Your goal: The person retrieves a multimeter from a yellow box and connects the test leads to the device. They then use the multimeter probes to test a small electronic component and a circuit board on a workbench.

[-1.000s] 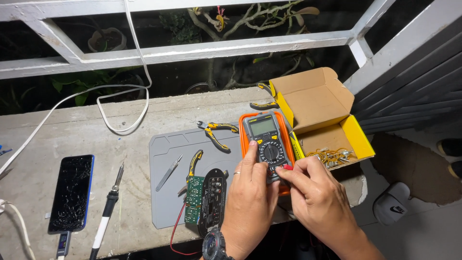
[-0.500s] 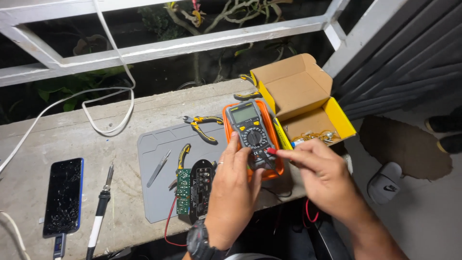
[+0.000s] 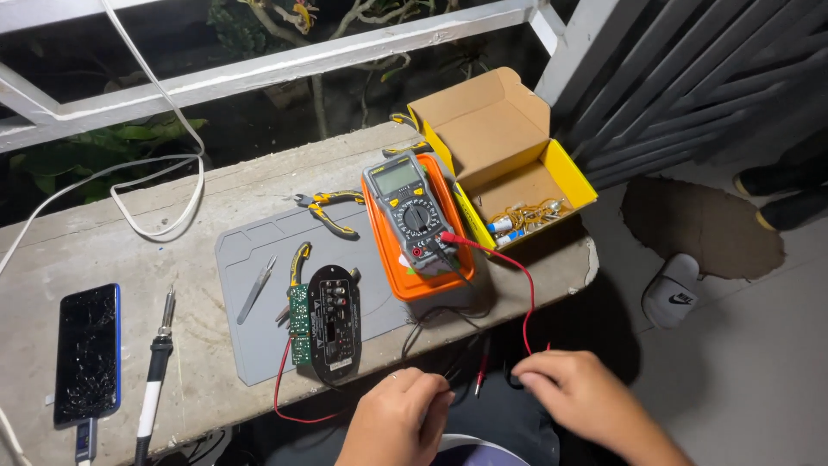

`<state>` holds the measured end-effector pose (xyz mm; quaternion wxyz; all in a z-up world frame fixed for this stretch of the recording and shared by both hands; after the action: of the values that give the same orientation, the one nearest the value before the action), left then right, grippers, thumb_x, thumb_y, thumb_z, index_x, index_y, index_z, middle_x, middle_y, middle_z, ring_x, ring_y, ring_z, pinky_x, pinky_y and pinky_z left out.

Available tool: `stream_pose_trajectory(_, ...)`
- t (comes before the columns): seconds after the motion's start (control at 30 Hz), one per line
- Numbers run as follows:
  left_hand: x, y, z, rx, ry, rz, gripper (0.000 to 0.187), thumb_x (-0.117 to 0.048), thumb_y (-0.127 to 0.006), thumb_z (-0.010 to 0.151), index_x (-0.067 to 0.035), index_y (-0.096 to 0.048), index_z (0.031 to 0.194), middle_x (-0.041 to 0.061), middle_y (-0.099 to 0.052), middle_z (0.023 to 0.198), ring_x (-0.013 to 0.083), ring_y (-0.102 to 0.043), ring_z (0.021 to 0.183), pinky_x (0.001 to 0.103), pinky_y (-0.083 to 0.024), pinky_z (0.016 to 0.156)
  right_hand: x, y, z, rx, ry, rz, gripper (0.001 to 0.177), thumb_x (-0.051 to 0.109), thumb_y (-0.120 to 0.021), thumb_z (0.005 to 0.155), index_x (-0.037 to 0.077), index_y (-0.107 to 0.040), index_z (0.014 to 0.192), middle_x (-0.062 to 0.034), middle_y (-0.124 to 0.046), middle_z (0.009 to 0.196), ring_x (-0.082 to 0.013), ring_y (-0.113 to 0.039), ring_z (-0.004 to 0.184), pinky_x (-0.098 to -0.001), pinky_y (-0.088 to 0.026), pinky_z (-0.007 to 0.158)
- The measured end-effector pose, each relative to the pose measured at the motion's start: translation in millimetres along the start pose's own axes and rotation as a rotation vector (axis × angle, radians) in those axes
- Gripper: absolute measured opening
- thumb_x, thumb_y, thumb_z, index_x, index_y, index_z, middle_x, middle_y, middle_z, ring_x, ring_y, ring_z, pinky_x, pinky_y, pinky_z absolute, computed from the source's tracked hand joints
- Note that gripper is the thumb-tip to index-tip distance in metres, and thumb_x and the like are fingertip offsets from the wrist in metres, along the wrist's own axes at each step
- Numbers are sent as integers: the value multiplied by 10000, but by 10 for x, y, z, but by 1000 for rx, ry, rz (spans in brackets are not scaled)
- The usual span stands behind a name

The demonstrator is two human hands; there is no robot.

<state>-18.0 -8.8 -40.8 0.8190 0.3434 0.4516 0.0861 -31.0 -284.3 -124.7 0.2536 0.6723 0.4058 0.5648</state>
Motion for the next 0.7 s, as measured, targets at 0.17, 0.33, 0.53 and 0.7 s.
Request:
stream_pose_trajectory(0.17, 176, -282, -255, 107, 117, 47, 75, -209, -792, 1038, -153, -751, 1012, 21, -752, 911, 282, -743, 800, 417, -601, 699, 176, -578, 9, 122, -82, -348, 340, 383, -630, 1044, 462, -779, 1339, 14, -824, 1052, -391, -805, 998, -601, -624, 855)
stream_pose_trajectory(0.33, 218, -301, -403, 154, 147, 111, 103, -245, -787, 1052, -179, -733, 993, 36, -716, 884, 315, -719, 761, 451, -583, 664, 435, -860, 206, 140, 140, -630, 619, 162, -618, 983, 408, -633, 1550, -75, -740, 898, -404, -800, 777, -555, -581, 612)
stream_pose_trajectory(0.53, 173, -119, -514, 106, 174, 100, 205, -246, -779, 1073, -169, -670, 918, 37, -679, 844, 305, -692, 752, 443, -558, 681, 458, -929, 486, 66, 193, -700, 508, 220, -592, 1004, 360, -648, 1490, -55, -825, 867, -403, -832, 777, -566, -603, 587)
stream_pose_trajectory(0.7, 130, 136, -601, 81, 244, 93, 153, -245, -765, 1077, -158, -713, 962, 45, -716, 856, 306, -701, 771, 458, -558, 703, 233, -986, 544, 36, 182, -702, 152, 210, -581, 1016, 213, -705, 1106, -54, -814, 824, -426, -813, 790, -598, -588, 620)
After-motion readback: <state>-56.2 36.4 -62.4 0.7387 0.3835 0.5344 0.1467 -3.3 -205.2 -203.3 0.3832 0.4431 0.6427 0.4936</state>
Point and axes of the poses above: each hand's wrist, its own z-axis towards the middle knuckle, its own y-axis out of the back of the hand, x = y × z, the point moved 9 cm from there along z, towards the middle knuckle
